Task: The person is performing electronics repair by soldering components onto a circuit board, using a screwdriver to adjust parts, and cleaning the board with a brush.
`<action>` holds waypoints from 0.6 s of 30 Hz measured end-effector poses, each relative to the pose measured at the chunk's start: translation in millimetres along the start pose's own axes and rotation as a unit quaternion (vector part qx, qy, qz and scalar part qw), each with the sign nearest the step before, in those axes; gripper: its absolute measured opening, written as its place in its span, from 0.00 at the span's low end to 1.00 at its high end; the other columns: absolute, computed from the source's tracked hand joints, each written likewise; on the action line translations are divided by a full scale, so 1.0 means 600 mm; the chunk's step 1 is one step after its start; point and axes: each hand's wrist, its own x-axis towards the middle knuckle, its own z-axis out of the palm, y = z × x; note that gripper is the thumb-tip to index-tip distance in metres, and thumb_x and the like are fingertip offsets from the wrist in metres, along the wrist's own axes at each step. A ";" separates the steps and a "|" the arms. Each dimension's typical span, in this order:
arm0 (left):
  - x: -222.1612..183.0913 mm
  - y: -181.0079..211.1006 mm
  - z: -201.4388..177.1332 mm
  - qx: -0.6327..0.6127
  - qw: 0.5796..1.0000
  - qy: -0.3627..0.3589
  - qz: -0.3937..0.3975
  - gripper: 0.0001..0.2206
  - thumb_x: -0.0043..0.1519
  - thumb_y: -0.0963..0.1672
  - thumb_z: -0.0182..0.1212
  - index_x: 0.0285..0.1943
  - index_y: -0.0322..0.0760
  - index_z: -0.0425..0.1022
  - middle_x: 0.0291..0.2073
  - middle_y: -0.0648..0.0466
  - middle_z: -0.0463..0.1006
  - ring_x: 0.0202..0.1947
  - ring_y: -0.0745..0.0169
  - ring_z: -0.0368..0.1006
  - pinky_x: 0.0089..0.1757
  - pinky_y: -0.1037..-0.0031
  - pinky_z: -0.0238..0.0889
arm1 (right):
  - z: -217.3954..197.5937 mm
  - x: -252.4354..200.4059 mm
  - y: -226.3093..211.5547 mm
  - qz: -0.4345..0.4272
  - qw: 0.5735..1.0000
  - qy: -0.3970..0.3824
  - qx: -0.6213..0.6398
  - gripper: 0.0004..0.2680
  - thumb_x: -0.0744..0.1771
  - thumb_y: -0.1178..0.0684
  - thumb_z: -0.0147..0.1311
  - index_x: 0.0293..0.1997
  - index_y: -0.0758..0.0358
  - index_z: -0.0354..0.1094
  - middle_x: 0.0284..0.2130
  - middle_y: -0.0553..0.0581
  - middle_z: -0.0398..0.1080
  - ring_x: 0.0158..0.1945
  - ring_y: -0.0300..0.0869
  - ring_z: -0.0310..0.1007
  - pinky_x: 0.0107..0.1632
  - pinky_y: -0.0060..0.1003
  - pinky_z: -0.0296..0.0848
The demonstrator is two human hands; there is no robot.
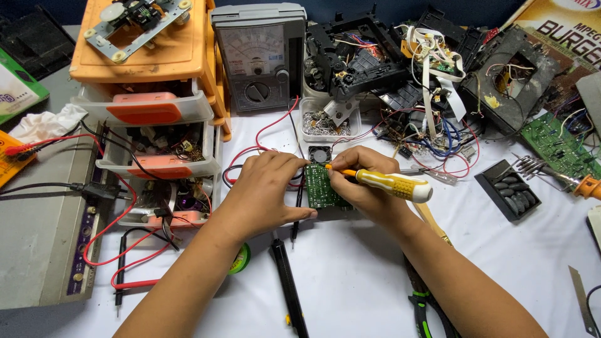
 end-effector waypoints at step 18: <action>0.003 -0.009 0.010 0.011 0.999 0.020 0.025 0.35 0.47 0.51 0.78 0.63 0.34 0.72 0.52 0.43 0.79 0.59 0.42 0.70 0.58 0.53 0.54 | 0.008 0.001 -0.006 -0.090 0.995 -0.008 -0.043 0.04 0.61 0.67 0.63 0.31 0.67 0.74 0.30 0.62 0.79 0.32 0.47 0.81 0.32 0.34 0.77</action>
